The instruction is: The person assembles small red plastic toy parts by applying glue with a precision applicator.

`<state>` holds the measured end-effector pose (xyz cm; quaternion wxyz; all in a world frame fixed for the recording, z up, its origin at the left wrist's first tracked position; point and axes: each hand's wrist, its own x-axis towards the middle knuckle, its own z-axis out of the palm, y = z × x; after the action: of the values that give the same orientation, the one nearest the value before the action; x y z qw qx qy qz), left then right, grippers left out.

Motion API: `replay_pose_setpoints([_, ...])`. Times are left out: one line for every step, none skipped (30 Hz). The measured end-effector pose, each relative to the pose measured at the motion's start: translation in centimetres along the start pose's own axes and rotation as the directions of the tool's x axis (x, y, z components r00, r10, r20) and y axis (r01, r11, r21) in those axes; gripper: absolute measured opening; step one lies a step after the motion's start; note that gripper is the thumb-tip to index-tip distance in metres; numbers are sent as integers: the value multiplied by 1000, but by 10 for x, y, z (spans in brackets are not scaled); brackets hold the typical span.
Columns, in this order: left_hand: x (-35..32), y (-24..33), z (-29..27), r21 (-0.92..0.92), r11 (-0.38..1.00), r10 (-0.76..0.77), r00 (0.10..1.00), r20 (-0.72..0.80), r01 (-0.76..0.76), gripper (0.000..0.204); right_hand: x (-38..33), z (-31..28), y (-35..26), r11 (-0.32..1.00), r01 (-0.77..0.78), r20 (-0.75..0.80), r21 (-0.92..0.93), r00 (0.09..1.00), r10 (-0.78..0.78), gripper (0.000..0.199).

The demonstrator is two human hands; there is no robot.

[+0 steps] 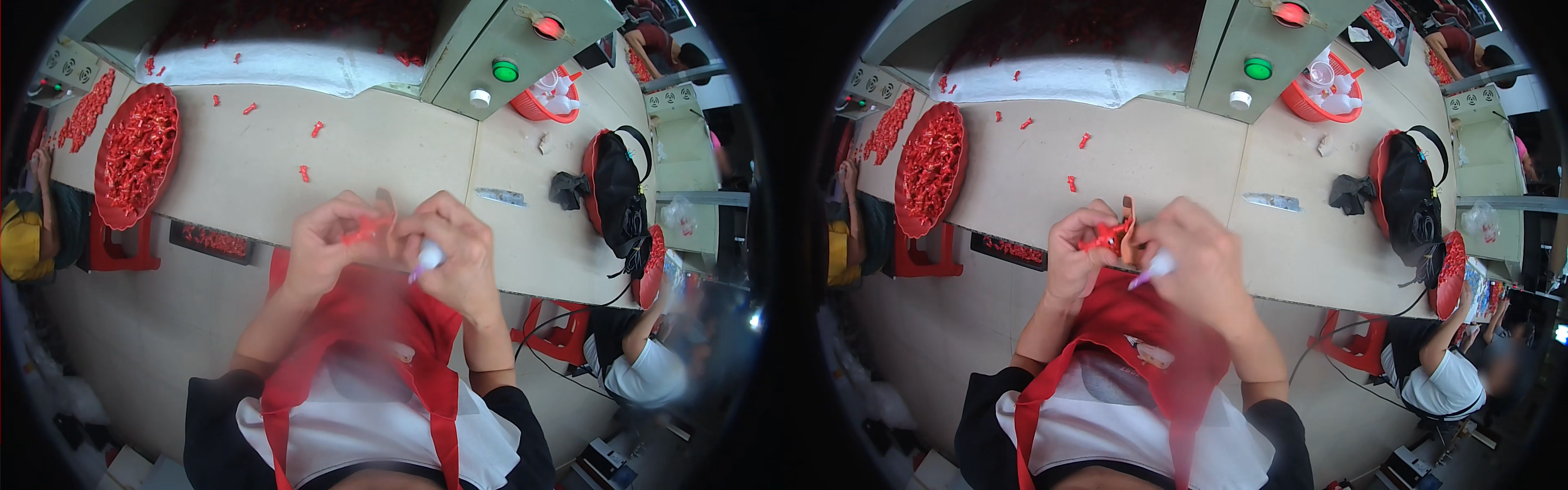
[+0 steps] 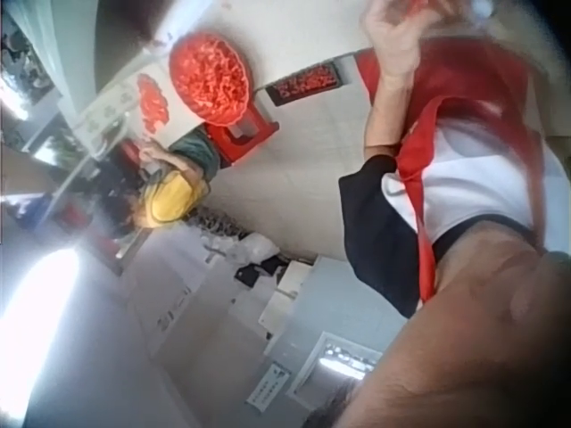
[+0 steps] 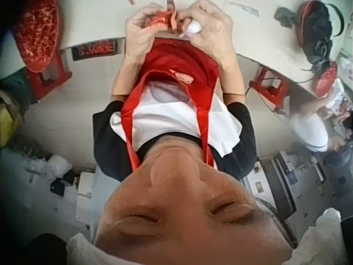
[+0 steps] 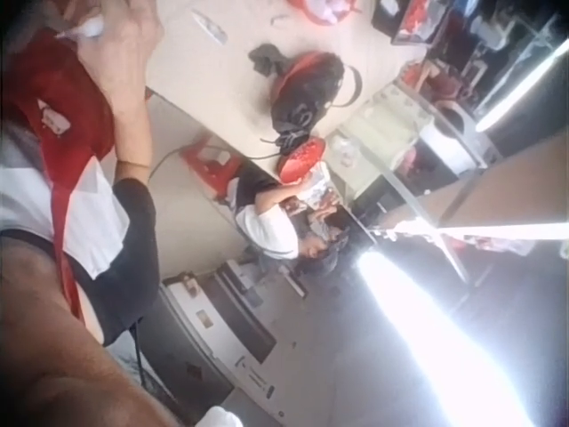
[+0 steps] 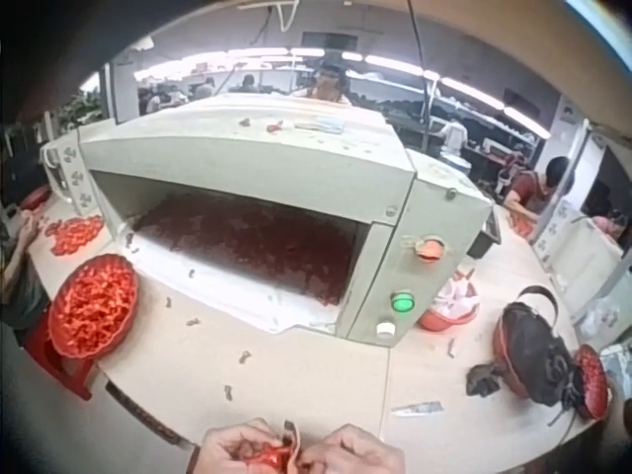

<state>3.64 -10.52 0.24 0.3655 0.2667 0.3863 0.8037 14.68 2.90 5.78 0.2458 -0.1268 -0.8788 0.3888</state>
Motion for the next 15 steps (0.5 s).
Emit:
replay_pose_setpoints([0, 1, 3, -129, 984, -130, 989, -73, 120, 27, 0, -4, 6, 993, -1, 13, -121, 1000, 3, 21])
replay_pose_setpoints([0, 4, -2, -245, 944, -243, 968, -63, 221, 26, -1, -7, 15, 993, 0, 15, -122, 1000, 2, 21])
replay_pose_setpoints([4, 4, 1, -249, 943, -242, 968, -60, 220, 26, -2, -13, 25, 962, -115, -122, -248, 989, 86, 20])
replay_pose_setpoints([7, 6, 6, -279, 925, -298, 949, -107, 259, 28, -2, -16, 30, 905, -240, -267, -352, 952, 149, 19])
replay_pose_setpoints([9, 6, 10, -311, 904, -354, 923, -152, 295, 29, -3, -19, 30, 904, -239, -266, -355, 953, 148, 19])
replay_pose_setpoints([8, 4, 11, -312, 902, -359, 921, -152, 300, 29, -6, -18, 25, 967, -255, -188, 20, 949, 254, 17])
replay_pose_setpoints([6, 1, 12, -314, 896, -371, 917, -148, 312, 26, -7, -17, 18, 880, -270, -78, 391, 943, 324, 16])
replay_pose_setpoints([4, -1, 13, -317, 891, -384, 912, -143, 325, 22, -6, -14, 6, 774, -332, 35, 539, 927, 374, 10])
replay_pose_setpoints([4, -2, 14, -315, 890, -388, 911, -138, 331, 22, -5, -10, 5, 773, -333, 29, 540, 925, 378, 10])
replay_pose_setpoints([4, -3, 14, -287, 898, -386, 911, -148, 334, 18, -5, -6, 4, 756, -355, 63, 550, 920, 386, 10])
replay_pose_setpoints([3, -4, 14, -258, 905, -384, 910, -157, 337, 15, -4, -4, 5, 738, -376, 97, 560, 914, 393, 9])
replay_pose_setpoints([2, -4, 15, -254, 906, -383, 910, -159, 337, 15, -4, -2, 6, 731, -383, 107, 565, 912, 395, 7])
replay_pose_setpoints([1, -4, 14, -217, 924, -356, 917, -180, 316, 12, -4, -3, 6, 729, -382, 107, 568, 913, 394, 7])
replay_pose_setpoints([1, -3, 14, -179, 939, -327, 924, -200, 293, 9, -4, -4, 5, 710, -407, 138, 574, 904, 406, 8])
replay_pose_setpoints([1, -4, 14, -177, 939, -327, 923, -202, 294, 9, -5, -5, 5, 691, -433, 169, 579, 893, 418, 8])
